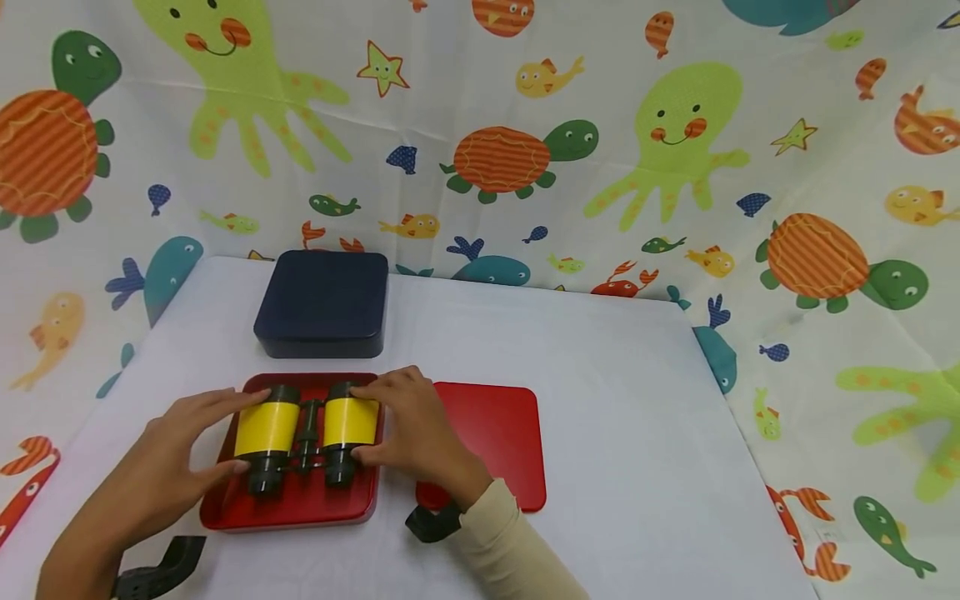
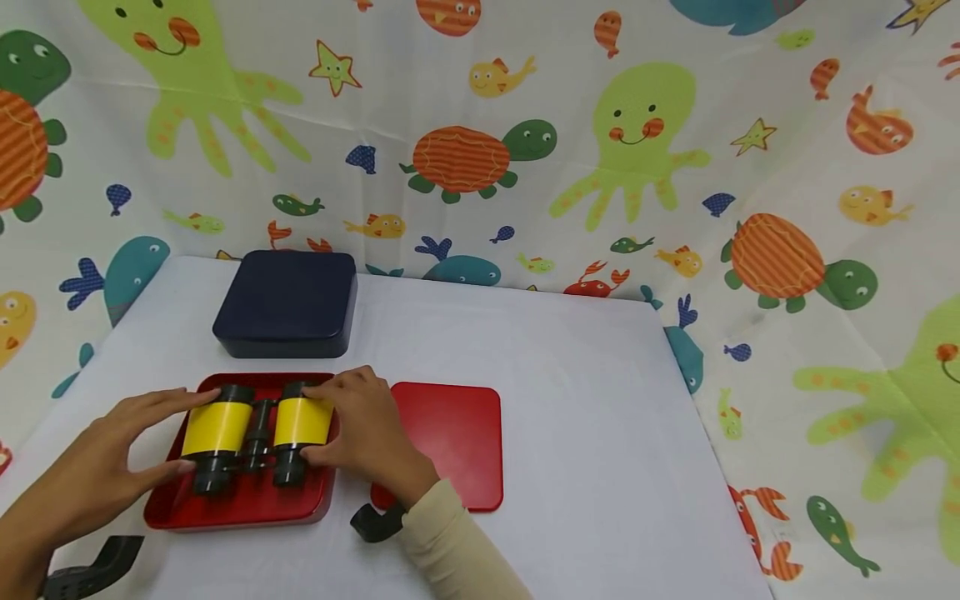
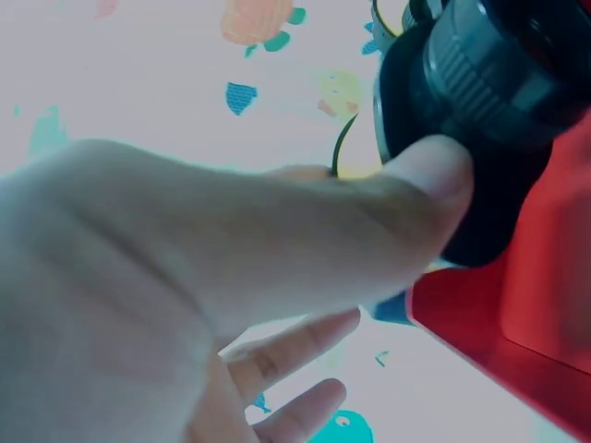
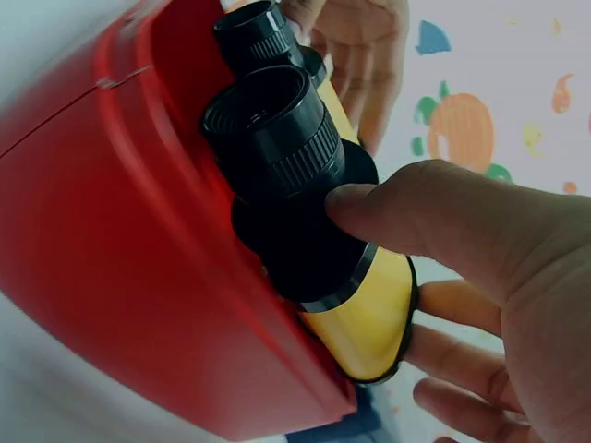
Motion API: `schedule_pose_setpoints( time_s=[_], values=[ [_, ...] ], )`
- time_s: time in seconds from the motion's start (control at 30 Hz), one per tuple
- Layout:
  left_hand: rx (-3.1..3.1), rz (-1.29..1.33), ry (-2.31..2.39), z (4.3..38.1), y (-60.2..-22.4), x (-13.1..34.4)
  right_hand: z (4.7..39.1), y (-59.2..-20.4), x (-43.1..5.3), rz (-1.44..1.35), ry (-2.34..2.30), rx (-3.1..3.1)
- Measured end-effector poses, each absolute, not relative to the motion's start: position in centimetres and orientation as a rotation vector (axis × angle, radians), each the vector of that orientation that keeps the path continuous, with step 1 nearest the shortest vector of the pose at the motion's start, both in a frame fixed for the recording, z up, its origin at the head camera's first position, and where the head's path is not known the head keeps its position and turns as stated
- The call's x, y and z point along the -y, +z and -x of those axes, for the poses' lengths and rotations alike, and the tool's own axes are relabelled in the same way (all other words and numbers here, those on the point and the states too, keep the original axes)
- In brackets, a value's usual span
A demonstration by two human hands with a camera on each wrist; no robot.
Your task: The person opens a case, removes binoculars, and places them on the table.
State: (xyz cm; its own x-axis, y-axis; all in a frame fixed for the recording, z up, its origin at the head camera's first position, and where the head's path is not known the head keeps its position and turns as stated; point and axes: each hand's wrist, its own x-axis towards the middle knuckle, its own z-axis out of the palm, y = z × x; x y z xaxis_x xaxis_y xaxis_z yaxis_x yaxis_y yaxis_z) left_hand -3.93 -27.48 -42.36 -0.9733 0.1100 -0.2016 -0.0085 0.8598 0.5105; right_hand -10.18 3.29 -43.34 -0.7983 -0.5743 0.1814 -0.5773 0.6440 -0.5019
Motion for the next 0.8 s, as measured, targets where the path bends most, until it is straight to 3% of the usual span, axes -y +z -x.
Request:
schedule_pose_setpoints(
  time_s=[0.8],
  values=[
    [-2.860,-0.412,1.072,4.0,-40.8,19.8,7.9,-40.5,-12.1,-0.807,1.262,2.888]
  ],
)
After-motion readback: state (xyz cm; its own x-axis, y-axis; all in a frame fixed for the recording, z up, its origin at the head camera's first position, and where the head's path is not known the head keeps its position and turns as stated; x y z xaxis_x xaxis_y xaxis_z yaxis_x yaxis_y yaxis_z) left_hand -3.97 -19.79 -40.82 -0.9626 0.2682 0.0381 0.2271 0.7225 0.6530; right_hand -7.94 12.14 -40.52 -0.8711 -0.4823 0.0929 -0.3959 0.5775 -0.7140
